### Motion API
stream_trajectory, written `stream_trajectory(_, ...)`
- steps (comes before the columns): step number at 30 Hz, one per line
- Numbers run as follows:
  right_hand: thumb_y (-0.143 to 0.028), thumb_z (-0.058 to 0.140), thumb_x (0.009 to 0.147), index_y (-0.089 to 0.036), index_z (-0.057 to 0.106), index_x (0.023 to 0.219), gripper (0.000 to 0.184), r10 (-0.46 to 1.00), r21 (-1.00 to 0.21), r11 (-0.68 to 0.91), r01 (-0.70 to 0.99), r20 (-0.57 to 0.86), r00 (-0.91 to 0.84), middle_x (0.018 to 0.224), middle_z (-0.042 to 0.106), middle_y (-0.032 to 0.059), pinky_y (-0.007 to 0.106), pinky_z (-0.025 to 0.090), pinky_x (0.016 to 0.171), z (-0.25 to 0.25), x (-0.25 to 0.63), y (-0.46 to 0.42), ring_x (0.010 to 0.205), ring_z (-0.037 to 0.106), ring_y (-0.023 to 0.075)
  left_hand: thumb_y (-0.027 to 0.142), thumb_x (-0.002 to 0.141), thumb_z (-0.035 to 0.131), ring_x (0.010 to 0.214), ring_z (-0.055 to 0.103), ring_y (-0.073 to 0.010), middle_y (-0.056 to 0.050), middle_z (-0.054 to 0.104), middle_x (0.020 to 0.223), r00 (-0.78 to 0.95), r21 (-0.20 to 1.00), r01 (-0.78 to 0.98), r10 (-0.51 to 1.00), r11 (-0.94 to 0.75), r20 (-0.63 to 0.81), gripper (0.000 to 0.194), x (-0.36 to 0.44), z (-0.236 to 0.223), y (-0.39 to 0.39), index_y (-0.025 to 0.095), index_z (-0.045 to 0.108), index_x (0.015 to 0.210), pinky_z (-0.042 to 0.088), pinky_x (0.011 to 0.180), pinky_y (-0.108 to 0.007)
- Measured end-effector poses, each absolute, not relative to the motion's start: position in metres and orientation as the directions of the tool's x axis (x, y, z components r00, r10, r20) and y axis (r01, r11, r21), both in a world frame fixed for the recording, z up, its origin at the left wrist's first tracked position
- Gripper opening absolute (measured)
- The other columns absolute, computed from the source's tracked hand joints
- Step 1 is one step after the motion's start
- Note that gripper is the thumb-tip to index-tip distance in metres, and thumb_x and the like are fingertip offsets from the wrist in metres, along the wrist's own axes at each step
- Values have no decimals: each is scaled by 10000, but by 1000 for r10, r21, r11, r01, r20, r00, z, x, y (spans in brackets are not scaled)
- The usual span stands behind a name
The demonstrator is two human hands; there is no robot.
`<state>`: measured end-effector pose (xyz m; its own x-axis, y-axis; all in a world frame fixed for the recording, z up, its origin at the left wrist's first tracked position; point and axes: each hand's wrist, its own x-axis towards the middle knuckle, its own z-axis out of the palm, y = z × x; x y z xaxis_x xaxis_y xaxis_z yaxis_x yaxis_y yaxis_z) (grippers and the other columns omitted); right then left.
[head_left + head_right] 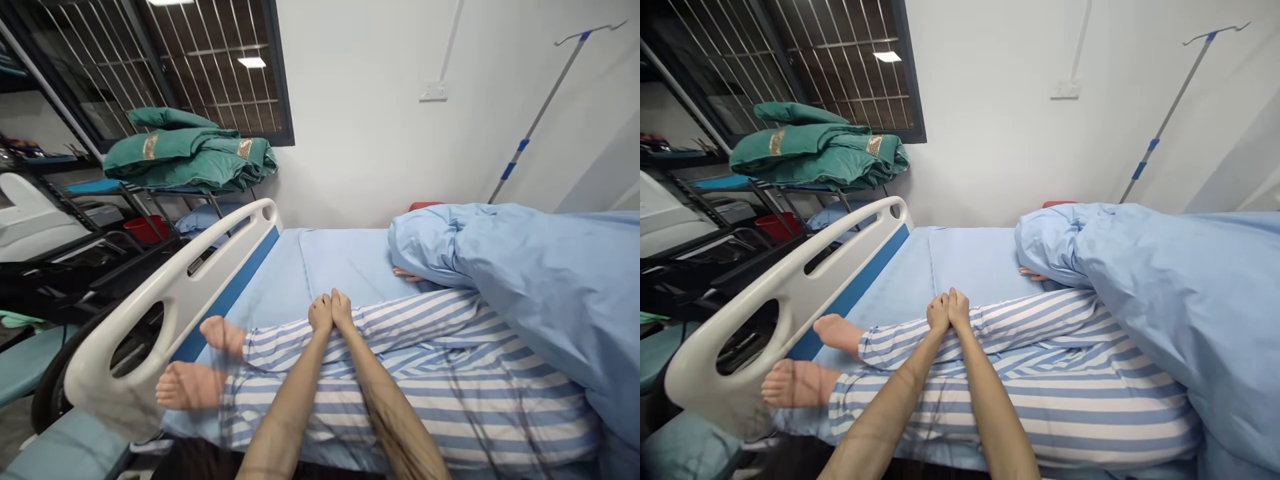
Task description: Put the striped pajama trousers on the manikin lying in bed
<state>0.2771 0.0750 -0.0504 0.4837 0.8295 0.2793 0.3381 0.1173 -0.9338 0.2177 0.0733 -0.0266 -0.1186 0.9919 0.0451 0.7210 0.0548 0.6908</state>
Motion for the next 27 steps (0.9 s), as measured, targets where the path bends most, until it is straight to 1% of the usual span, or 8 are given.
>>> stream_trajectory(5, -411, 342, 875, -222, 410, 521, 407, 869, -935, 63, 350, 224, 442, 519, 486, 3, 270, 298, 557, -44, 281, 76, 543, 425, 141, 373, 888, 339, 838, 611, -231, -137, 700, 938, -99, 667, 743, 995, 51, 34, 382, 217, -22, 69, 191, 668, 822, 345, 686, -299)
stream_trajectory(8, -384, 326, 871, -220, 402, 485, 426, 862, -925, 33, 377, 217, 458, 476, 464, -1, 266, 298, 552, -19, 294, 79, 518, 420, 135, 354, 894, 305, 848, 604, -236, -136, 701, 945, -101, 670, 740, 994, 51, 36, 411, 218, -20, 68, 194, 677, 823, 332, 670, -299)
stream_trajectory(12, -421, 297, 875, -214, 392, 463, 471, 848, -909, 108, 403, 296, 440, 443, 440, -14, 253, 306, 540, 28, 314, 85, 491, 423, 123, 331, 891, 297, 834, 597, -225, -131, 704, 921, -96, 678, 733, 995, 50, 30, 421, 219, -20, 67, 190, 684, 798, 325, 661, -288)
stream_trajectory(14, -451, 301, 870, -213, 389, 475, 470, 849, -912, 129, 389, 304, 432, 442, 430, -21, 247, 306, 527, 37, 321, 83, 479, 411, 118, 338, 887, 305, 814, 594, -215, -122, 706, 899, -93, 684, 728, 995, 50, 26, 419, 219, -21, 68, 193, 684, 781, 322, 652, -278)
stream_trajectory(18, -449, 282, 873, -210, 383, 505, 450, 870, -896, 82, 436, 278, 407, 464, 414, -26, 244, 293, 541, 5, 325, 67, 497, 393, 115, 352, 874, 314, 779, 582, -214, -107, 703, 847, -88, 707, 707, 995, 30, 45, 410, 218, -25, 68, 206, 669, 731, 310, 635, -277)
stream_trajectory(21, -431, 281, 885, -211, 373, 545, 415, 866, -839, 73, 539, 322, 384, 498, 401, -29, 251, 251, 555, -34, 322, 53, 527, 367, 119, 368, 862, 320, 767, 570, -218, -101, 697, 824, -79, 708, 706, 995, 12, 62, 400, 217, -29, 68, 212, 647, 694, 300, 630, -283)
stream_trajectory(23, -420, 281, 894, -213, 362, 562, 400, 854, -820, 79, 567, 349, 386, 510, 387, -31, 259, 229, 561, -47, 319, 49, 535, 355, 122, 375, 852, 330, 749, 560, -212, -95, 691, 805, -69, 707, 707, 995, 0, 69, 388, 217, -29, 68, 209, 630, 667, 294, 621, -283)
stream_trajectory(27, -411, 298, 899, -216, 345, 562, 392, 862, -860, 95, 501, 322, 391, 511, 378, -28, 267, 228, 574, -46, 320, 49, 548, 352, 128, 329, 828, 334, 652, 515, -166, -68, 648, 684, -42, 722, 691, 996, -31, 83, 365, 225, -17, 73, 188, 569, 587, 287, 590, -270)
